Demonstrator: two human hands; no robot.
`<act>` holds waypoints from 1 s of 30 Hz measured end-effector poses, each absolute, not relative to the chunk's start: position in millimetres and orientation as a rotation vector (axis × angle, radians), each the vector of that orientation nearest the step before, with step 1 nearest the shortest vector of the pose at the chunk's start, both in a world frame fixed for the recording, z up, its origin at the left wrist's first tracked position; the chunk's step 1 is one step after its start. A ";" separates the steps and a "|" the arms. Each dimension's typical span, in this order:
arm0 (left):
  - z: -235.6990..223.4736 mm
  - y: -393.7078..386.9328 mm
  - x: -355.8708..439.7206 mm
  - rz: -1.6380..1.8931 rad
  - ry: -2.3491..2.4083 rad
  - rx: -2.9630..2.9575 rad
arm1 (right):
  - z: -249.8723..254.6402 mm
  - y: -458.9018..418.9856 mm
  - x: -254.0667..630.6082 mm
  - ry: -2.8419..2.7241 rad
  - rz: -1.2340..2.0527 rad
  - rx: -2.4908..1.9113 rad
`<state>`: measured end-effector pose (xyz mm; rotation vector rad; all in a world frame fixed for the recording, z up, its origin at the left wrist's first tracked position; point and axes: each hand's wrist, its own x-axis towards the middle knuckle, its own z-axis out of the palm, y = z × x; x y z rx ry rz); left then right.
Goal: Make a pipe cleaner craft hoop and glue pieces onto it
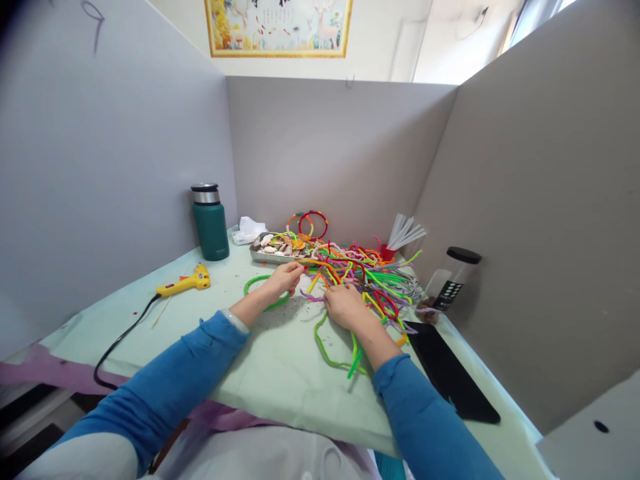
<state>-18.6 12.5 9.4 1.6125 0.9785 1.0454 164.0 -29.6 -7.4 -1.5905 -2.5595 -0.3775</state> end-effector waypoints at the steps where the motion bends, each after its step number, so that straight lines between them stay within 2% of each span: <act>1: 10.6 10.8 -18.2 1.036 0.974 1.588 | -6.6 -28.6 168.3 -2.547 -0.395 -1.631; 6: 12.1 6.1 -16.6 0.978 0.882 1.586 | -0.6 -27.6 177.1 -2.532 -0.380 -1.726; 14: 8.9 5.4 -17.1 0.909 0.757 1.703 | 38.7 -29.3 157.4 -2.170 -0.240 -1.462; 18: 4.3 6.7 -14.2 0.862 0.763 1.779 | 30.5 -27.3 138.0 -2.104 -0.253 -1.456; 24: 17.5 6.9 -32.5 0.744 1.187 2.202 | 6.7 -26.4 137.7 -2.033 -0.352 -1.574; 27: 42.7 -4.1 -80.9 0.798 1.481 2.439 | 5.4 -23.8 145.6 -1.967 -0.307 -1.609; 30: 61.0 -21.8 -152.7 0.813 1.938 2.379 | 6.3 -22.3 147.6 -1.911 -0.259 -1.622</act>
